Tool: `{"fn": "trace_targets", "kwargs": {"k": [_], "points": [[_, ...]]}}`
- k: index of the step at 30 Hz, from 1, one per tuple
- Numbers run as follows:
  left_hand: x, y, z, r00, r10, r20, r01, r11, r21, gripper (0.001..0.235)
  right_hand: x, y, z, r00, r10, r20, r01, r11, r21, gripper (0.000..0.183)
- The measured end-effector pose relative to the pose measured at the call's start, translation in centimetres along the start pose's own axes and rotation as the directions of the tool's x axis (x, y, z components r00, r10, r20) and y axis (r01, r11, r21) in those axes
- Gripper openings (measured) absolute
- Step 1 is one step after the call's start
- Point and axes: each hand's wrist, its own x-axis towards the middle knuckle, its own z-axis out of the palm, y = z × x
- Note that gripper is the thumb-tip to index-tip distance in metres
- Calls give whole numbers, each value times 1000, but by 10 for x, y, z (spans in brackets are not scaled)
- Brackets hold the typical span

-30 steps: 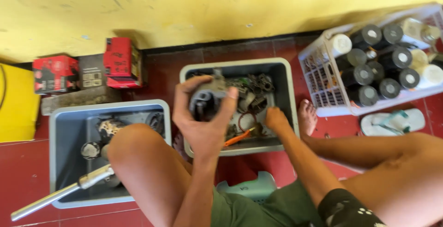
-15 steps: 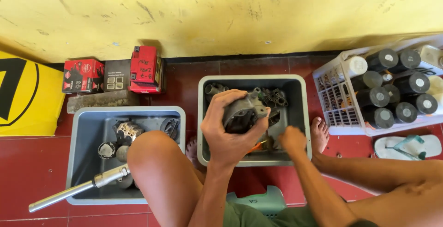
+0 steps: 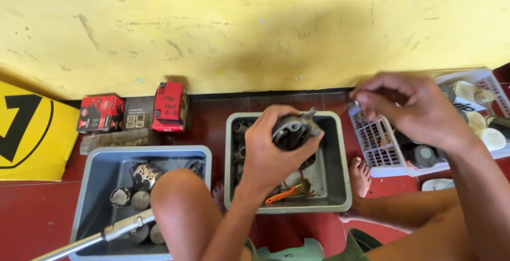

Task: Cleaning a motorcycle engine component using a brush to remove dirt and debris

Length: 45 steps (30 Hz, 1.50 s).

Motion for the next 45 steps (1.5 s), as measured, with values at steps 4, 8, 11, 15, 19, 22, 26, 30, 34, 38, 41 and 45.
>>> {"fn": "trace_targets", "kwargs": {"k": [4, 8, 11, 15, 19, 22, 26, 30, 34, 38, 41, 45], "points": [[32, 10, 9, 994, 60, 91, -62, 998, 15, 33, 6, 7, 3, 994, 41, -106, -33, 997, 75, 16], [33, -13, 16, 991, 84, 102, -94, 991, 94, 36, -10, 16, 27, 976, -83, -203, 78, 996, -30, 10], [28, -32, 16, 995, 94, 27, -98, 969, 226, 38, -4, -4, 33, 940, -192, -281, 167, 980, -109, 12], [1, -49, 12, 992, 116, 46, -125, 952, 280, 47, -10, -17, 46, 939, -256, -231, 258, 966, -22, 19], [2, -42, 14, 960, 281, 19, -274, 921, 278, 44, -13, -10, 46, 967, -178, -185, 186, 982, 32, 17], [4, -44, 13, 904, 427, -28, -395, 859, 325, 44, -13, -17, 44, 961, -223, -164, 234, 971, 51, 15], [-1, -59, 12, 882, 472, -17, -447, 846, 292, 58, -15, -20, 48, 951, -257, -171, 261, 965, -3, 17], [-3, -67, 12, 868, 496, -8, -475, 836, 274, 68, -15, -20, 51, 944, -291, -157, 290, 957, -30, 21], [-3, -66, 15, 870, 494, -11, -475, 842, 256, 69, -17, -19, 53, 939, -303, -162, 297, 953, -61, 18], [-2, -67, 17, 866, 500, 7, -486, 837, 250, 69, -16, -16, 52, 938, -312, -154, 302, 950, -84, 18], [-1, -64, 18, 873, 487, 21, -475, 840, 261, 64, -17, -13, 53, 941, -303, -148, 292, 952, -93, 19], [0, -63, 18, 880, 473, 33, -463, 844, 272, 58, -18, -11, 51, 949, -295, -113, 282, 953, -113, 21]]}}
